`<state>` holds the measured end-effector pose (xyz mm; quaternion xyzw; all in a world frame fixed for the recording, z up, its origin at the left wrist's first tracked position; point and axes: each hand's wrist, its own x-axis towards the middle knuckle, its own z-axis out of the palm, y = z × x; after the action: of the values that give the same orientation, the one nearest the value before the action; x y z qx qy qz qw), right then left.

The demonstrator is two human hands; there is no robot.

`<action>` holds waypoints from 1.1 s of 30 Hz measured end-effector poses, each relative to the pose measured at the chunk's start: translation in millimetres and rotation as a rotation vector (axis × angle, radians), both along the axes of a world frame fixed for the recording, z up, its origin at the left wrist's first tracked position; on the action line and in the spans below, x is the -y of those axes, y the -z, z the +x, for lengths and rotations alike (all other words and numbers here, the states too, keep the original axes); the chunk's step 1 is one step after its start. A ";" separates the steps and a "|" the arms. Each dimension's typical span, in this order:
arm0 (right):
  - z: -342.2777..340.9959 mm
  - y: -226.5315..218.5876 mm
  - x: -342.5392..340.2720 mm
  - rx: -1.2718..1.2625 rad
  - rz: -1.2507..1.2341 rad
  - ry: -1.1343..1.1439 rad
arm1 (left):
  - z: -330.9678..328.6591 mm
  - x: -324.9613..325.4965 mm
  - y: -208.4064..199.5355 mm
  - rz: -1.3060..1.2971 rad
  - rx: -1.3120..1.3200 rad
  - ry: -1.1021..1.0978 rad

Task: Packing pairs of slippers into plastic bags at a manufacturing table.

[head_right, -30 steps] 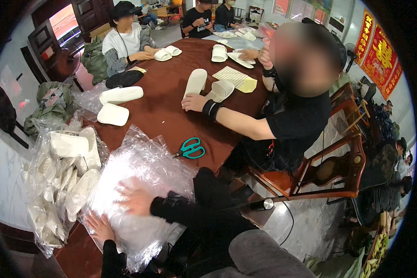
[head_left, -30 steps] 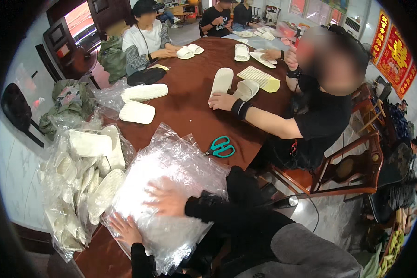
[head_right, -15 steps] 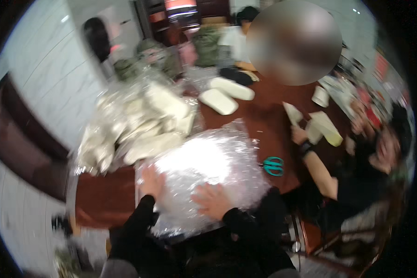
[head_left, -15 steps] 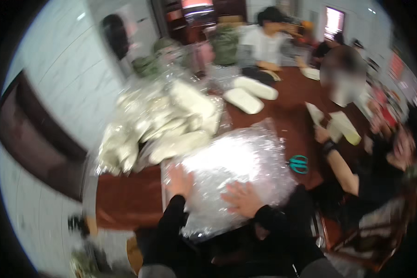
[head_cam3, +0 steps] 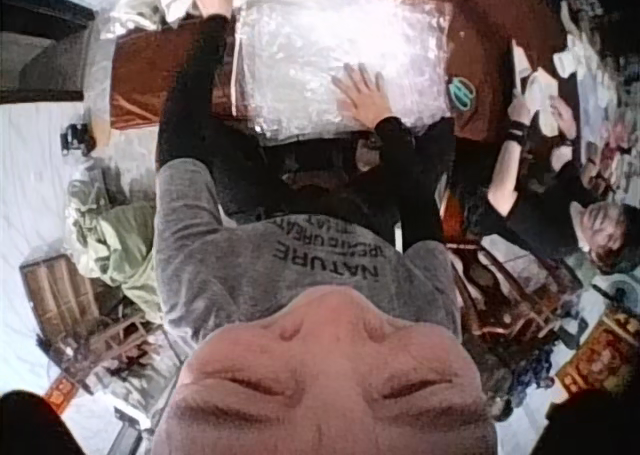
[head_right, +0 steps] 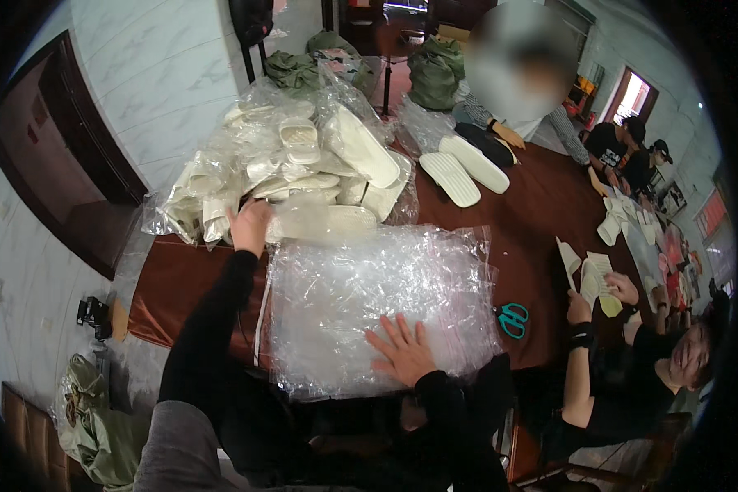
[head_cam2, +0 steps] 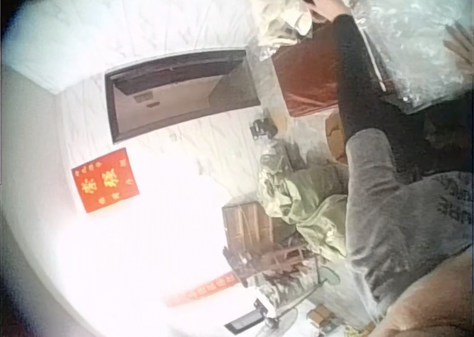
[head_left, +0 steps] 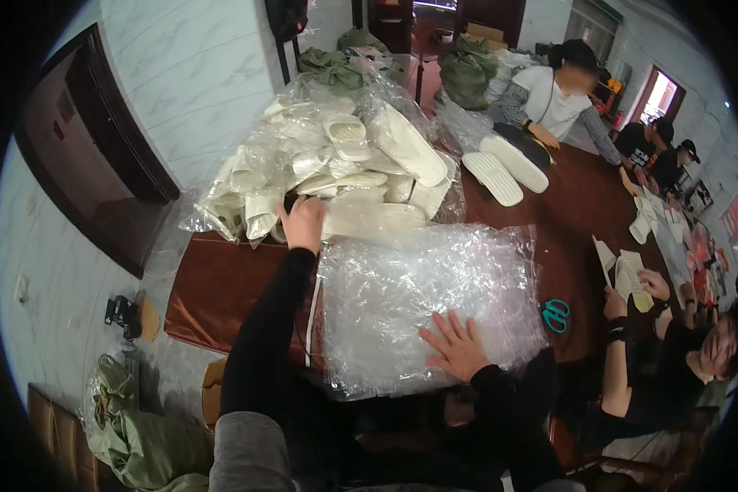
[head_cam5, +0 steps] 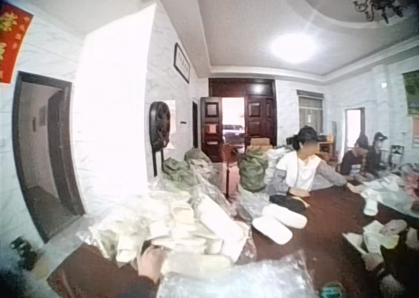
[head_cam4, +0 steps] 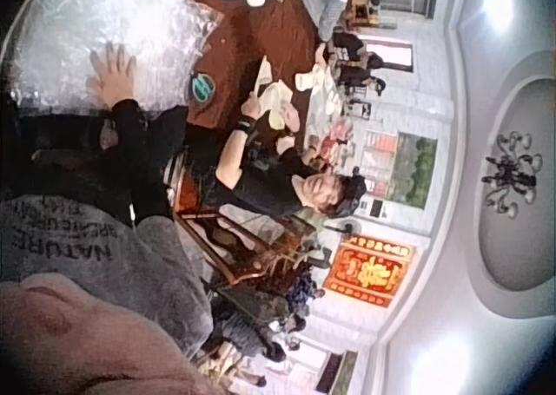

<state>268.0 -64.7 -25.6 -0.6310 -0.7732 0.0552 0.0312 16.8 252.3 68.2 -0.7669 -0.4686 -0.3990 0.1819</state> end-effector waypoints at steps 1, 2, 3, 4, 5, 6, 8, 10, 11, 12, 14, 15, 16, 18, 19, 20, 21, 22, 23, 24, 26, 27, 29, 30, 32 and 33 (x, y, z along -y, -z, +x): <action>-2.7 1.4 -0.1 -0.009 -0.005 0.002 | -3.8 -14.1 -9.2 -0.225 0.109 -0.019; -4.7 1.4 -2.0 -0.009 -0.001 -0.007 | -4.6 -29.0 -21.3 -0.446 0.220 -0.038; -6.0 0.7 -2.7 -0.009 0.002 -0.014 | -2.8 -41.4 -39.2 -0.357 0.266 -0.008; -5.9 -0.4 -2.6 -0.014 0.002 -0.003 | 0.9 -48.2 -61.2 -0.267 0.311 0.024; -2.3 -0.2 -1.4 -0.015 -0.003 0.007 | 11.5 -44.3 -84.7 -0.209 0.377 0.110; 1.4 0.2 1.0 -0.017 -0.008 0.013 | 21.6 -34.3 -112.2 -0.149 0.443 0.191; 5.4 3.5 3.7 -0.022 0.014 0.021 | 30.3 -14.4 -164.2 -0.024 0.425 0.233; 0.6 6.9 4.1 -0.036 0.034 0.023 | 24.5 -4.3 -199.8 0.161 0.310 0.253; 2.2 6.8 5.4 -0.010 0.033 0.026 | 27.2 -0.7 -210.6 0.335 0.213 0.285; 5.0 6.9 6.6 0.017 0.030 0.033 | 30.7 3.8 -219.5 0.411 0.145 0.220; 2.9 6.3 5.2 -0.025 0.026 0.040 | 33.8 10.1 -239.8 0.409 0.165 0.231; 2.6 5.4 4.3 -0.056 0.027 0.034 | 36.9 7.6 -249.7 0.405 0.205 0.297; -1.1 6.6 1.2 -0.068 0.022 0.058 | 32.8 2.5 -259.8 0.400 0.235 0.357; -4.1 7.5 -1.0 -0.084 0.083 0.004 | 26.2 -7.3 -281.2 0.256 0.238 0.649; -1.1 5.8 -0.7 -0.084 0.084 0.053 | 31.1 -6.8 -289.6 0.102 0.242 0.786; -2.2 5.1 -3.6 -0.096 0.067 0.032 | 30.6 2.0 -296.9 -0.053 0.230 0.913; 2.4 5.6 -1.0 -0.100 0.046 0.031 | 37.1 18.9 -302.2 -0.151 0.228 0.879; 11.1 8.4 5.9 -0.094 0.041 0.108 | 47.4 34.7 -301.2 -0.254 0.226 0.858; 6.4 7.9 3.3 -0.106 0.042 0.074 | 37.6 40.5 -309.2 -0.295 0.264 0.881; 5.5 7.9 3.1 -0.114 0.040 0.042 | 27.5 36.7 -311.3 -0.340 0.306 0.906; 6.2 5.0 6.3 -0.117 0.030 0.070 | 11.3 26.9 -306.7 -0.398 0.440 0.882; 0.5 0.4 3.6 -0.124 0.023 0.028 | -20.0 9.1 -309.7 -0.446 0.499 0.947; 1.1 2.9 5.9 -0.131 0.049 0.045 | -40.5 2.8 -312.5 -0.556 0.426 1.101; 3.7 5.1 7.2 -0.128 0.055 0.039 | -37.8 10.4 -318.8 -0.603 0.287 1.177; 8.1 9.7 10.6 -0.143 0.065 0.059 | -9.2 40.4 -319.1 -0.498 0.398 1.085; 8.1 10.9 10.7 -0.154 0.071 0.050 | -7.0 45.4 -329.0 -0.497 0.265 1.107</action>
<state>276.1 -75.4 -36.5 -0.6426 -0.7539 0.0754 0.1143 9.8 206.9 397.3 -0.8596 -0.0989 -0.4050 -0.2955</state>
